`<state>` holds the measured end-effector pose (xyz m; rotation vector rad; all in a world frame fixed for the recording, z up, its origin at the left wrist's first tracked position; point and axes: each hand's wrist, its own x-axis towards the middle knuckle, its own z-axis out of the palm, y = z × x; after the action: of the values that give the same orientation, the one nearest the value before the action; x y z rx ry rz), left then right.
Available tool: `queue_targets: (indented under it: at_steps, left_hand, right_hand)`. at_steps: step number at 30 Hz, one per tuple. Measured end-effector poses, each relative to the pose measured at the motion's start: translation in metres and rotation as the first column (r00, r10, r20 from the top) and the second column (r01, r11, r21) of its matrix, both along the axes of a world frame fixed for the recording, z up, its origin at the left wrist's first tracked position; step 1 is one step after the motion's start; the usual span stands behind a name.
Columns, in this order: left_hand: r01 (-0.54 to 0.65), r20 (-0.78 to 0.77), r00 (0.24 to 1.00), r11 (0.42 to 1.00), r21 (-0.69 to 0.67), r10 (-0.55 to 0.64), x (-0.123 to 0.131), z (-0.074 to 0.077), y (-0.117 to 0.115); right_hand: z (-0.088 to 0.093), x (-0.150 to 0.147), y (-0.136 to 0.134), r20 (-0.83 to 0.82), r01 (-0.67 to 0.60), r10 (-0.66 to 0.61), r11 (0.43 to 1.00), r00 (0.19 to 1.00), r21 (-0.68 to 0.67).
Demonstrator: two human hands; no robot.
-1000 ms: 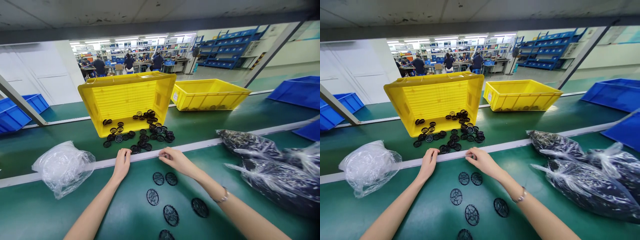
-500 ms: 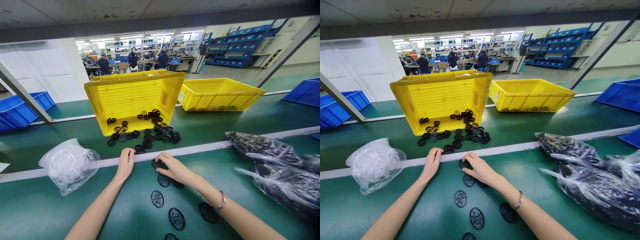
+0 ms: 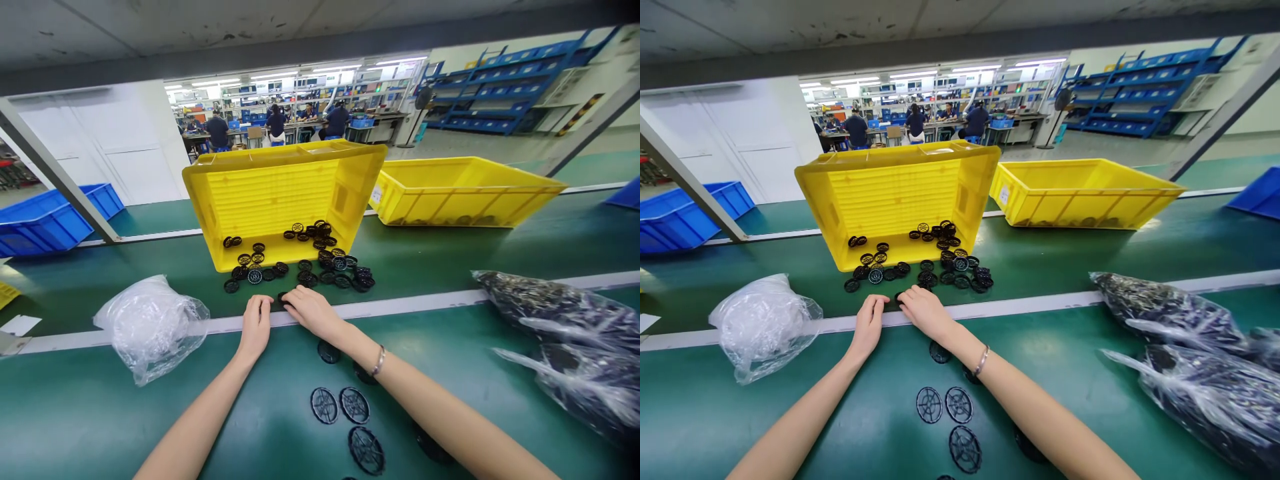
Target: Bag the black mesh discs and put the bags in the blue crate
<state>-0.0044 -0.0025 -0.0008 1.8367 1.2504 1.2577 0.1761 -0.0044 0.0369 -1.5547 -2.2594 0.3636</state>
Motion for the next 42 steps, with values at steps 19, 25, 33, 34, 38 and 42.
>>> queue_targets:
  at_steps: [19, 25, 33, 34, 38, 42]
  left_hand:
    - [0.009, 0.045, 0.999, 1.0, -0.017, -0.008, 0.0, 0.0, 0.002]
    - [0.016, 0.039, 0.999, 1.0, -0.024, -0.015, 0.001, 0.0, 0.001]
    - [0.011, 0.035, 0.999, 1.0, -0.019, -0.01, 0.001, 0.001, 0.0]
    - [0.011, 0.035, 0.999, 1.0, -0.018, -0.011, 0.001, 0.001, -0.001]
    - [0.015, 0.033, 0.999, 1.0, -0.019, -0.014, 0.002, 0.0, -0.001]
    - [0.023, 0.037, 0.999, 0.999, -0.027, -0.022, 0.003, 0.0, 0.0]
  right_hand:
    - [-0.003, 0.004, 0.003, 0.09, 0.065, -0.062, 0.997, 0.994, -0.031]
    - [0.003, 0.02, -0.028, -0.096, 0.043, -0.071, 0.962, 0.993, -0.27]
    - [-0.001, 0.03, -0.053, -0.175, -0.069, 0.004, 0.929, 0.985, -0.363]
    - [-0.002, 0.029, -0.057, -0.169, -0.098, 0.038, 0.926, 0.985, -0.364]
    - [-0.001, 0.028, -0.061, -0.11, -0.13, 0.098, 0.931, 0.989, -0.34]
    - [-0.002, 0.035, -0.022, -0.004, 0.178, -0.178, 0.984, 0.984, 0.003]
